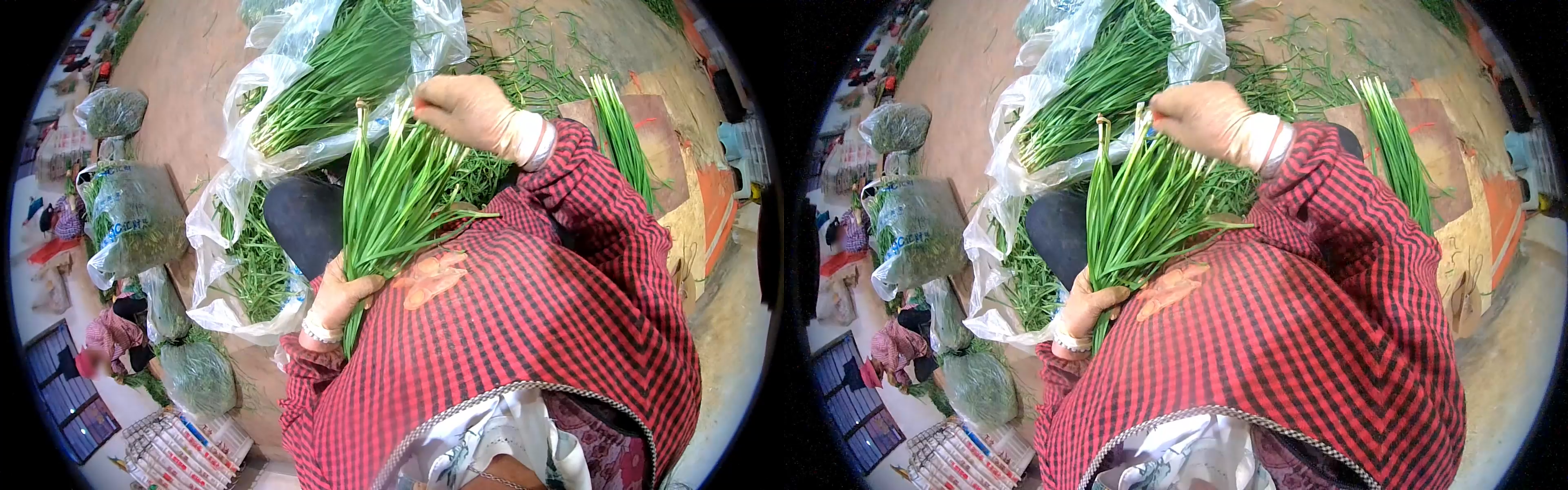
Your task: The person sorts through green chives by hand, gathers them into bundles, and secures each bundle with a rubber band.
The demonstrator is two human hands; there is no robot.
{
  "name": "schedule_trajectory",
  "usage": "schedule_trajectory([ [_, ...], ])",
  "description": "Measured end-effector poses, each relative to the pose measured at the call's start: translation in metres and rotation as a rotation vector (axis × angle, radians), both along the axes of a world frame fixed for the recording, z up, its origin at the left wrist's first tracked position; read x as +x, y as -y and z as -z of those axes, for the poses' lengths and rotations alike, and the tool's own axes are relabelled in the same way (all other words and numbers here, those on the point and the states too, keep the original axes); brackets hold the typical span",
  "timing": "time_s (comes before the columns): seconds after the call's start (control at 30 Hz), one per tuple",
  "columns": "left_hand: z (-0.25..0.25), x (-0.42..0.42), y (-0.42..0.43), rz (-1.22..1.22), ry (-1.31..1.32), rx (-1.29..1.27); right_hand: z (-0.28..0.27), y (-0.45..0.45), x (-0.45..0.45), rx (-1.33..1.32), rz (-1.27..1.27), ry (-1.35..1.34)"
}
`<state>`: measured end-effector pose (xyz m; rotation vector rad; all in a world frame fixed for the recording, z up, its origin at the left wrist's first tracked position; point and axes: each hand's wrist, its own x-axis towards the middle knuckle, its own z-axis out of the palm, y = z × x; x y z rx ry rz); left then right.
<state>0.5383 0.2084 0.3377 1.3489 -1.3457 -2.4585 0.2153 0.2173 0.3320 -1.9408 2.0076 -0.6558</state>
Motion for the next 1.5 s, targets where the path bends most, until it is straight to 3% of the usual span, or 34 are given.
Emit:
schedule_trajectory([
  [0.07, 0.001, 0.003, -0.001, -0.012, -0.011, 0.001, 0.026, 0.0, -0.033, -0.271, 0.18, 0.02],
  [0.17, 0.001, 0.004, -0.003, -0.043, -0.04, 0.011, 0.018, -0.004, -0.073, -0.127, 0.358, 0.105],
  [0.23, 0.005, 0.001, -0.001, -0.024, -0.046, -0.004, 0.002, -0.009, -0.055, -0.006, 0.068, 0.399],
  [0.33, 0.003, -0.008, -0.004, -0.015, -0.051, -0.024, -0.001, -0.012, -0.02, 0.179, -0.102, 0.396],
  [0.4, 0.001, -0.011, -0.004, -0.026, -0.043, -0.029, 0.012, -0.009, -0.015, 0.159, -0.167, 0.627],
  [0.47, 0.0, -0.009, -0.005, -0.017, -0.032, -0.022, 0.016, -0.006, -0.016, 0.176, -0.167, 0.748],
  [0.53, 0.002, -0.003, -0.003, -0.024, -0.025, -0.009, 0.01, -0.008, -0.02, 0.168, 0.017, 0.898],
  [0.57, 0.003, -0.001, -0.002, -0.026, -0.026, 0.006, 0.025, -0.006, -0.032, 0.015, 0.025, 0.812],
  [0.6, 0.002, -0.001, -0.002, -0.026, -0.026, 0.005, 0.029, -0.006, -0.047, 0.083, 0.106, 0.823],
  [0.67, 0.0, -0.001, -0.002, -0.051, -0.032, -0.012, 0.031, -0.01, -0.058, 0.062, 0.163, 0.584],
  [0.73, 0.001, -0.003, -0.001, -0.043, -0.03, -0.017, 0.021, -0.012, -0.043, 0.029, 0.022, 0.503],
  [0.77, 0.002, -0.004, -0.001, -0.035, -0.026, -0.022, 0.011, -0.013, -0.033, 0.146, -0.004, 0.53],
  [0.87, 0.011, -0.007, -0.005, -0.055, -0.028, -0.031, 0.012, -0.007, -0.008, 0.072, -0.127, 0.554],
  [0.9, 0.014, -0.008, -0.008, -0.069, -0.051, -0.059, 0.018, -0.003, -0.004, 0.104, -0.107, 0.716],
  [1.0, 0.012, -0.011, -0.012, -0.091, -0.068, -0.104, 0.018, -0.006, 0.001, 0.098, -0.046, 0.871],
  [1.13, 0.006, -0.005, -0.005, -0.049, -0.025, -0.052, 0.01, -0.01, -0.016, 0.102, 0.009, 0.882],
  [1.17, 0.004, -0.003, -0.003, -0.032, -0.032, -0.042, 0.017, -0.011, -0.027, -0.052, 0.09, 0.946],
  [1.23, 0.0, -0.003, -0.003, -0.02, -0.031, -0.037, 0.02, -0.01, -0.073, -0.123, 0.228, 0.759],
  [1.27, 0.0, -0.002, -0.004, -0.022, -0.03, -0.036, 0.033, -0.008, -0.099, -0.06, 0.412, 0.636],
  [1.33, -0.001, -0.001, -0.004, -0.007, -0.011, -0.053, 0.031, -0.013, -0.107, -0.328, 0.483, -0.274],
  [1.37, 0.0, -0.001, -0.003, -0.005, -0.014, -0.053, 0.034, -0.013, -0.106, -0.328, 0.484, -0.277],
  [1.43, 0.004, -0.002, -0.003, 0.01, -0.028, -0.039, 0.0, -0.011, -0.063, -0.452, 0.178, 0.038],
  [1.5, 0.003, -0.006, -0.004, 0.003, -0.019, -0.039, -0.021, -0.016, -0.025, -0.343, -0.035, -0.012],
])
